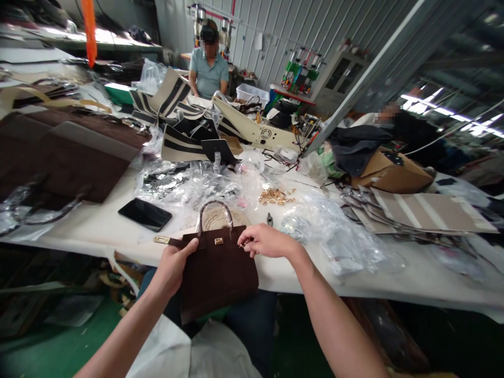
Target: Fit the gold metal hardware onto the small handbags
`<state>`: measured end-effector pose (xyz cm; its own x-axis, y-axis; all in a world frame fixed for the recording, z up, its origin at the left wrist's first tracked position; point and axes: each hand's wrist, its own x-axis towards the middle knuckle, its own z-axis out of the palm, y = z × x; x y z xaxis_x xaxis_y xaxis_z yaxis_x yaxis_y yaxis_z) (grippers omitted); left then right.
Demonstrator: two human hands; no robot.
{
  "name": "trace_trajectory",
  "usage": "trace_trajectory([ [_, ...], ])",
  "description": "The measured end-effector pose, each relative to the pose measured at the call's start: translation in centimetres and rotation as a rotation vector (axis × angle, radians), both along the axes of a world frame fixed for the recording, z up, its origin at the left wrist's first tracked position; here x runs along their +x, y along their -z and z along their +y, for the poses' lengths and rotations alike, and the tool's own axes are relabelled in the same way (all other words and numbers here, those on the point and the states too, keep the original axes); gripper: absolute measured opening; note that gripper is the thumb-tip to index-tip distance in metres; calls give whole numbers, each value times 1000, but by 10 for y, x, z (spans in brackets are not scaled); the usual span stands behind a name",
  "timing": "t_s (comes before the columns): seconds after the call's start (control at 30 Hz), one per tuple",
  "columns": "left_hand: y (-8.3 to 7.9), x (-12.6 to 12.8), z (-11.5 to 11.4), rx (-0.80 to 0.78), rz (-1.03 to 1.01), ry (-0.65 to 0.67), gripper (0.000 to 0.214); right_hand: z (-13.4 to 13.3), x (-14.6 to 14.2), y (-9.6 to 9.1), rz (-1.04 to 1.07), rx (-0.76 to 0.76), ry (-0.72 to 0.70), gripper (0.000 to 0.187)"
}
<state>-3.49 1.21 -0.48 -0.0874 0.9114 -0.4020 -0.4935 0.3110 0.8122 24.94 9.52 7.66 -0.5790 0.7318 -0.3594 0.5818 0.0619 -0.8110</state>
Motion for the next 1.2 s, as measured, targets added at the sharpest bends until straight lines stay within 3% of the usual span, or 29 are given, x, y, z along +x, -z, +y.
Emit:
trace_trajectory([
  [0.1,0,1,5,13,-15,12,74,0,5,19,44,104,138,19],
  [0.23,2,4,4,-3,0,47,74,-8,1,52,126,114,497,33],
  [0.33,3,5,2,-16,0,58,77,-20,-4,66,161,231,677,27],
  [0.43,3,5,2,31,9,47,76,-30,-9,68,163,314,704,16],
  [0.77,1,11,-3,137,67,22,64,-36,-13,66,42,490,662,16],
  [1.0,3,17,-6,183,146,-9,64,-32,-12,70,31,517,646,15],
  [1.2,5,15,-4,176,181,-10,62,-40,-15,72,101,503,720,16],
])
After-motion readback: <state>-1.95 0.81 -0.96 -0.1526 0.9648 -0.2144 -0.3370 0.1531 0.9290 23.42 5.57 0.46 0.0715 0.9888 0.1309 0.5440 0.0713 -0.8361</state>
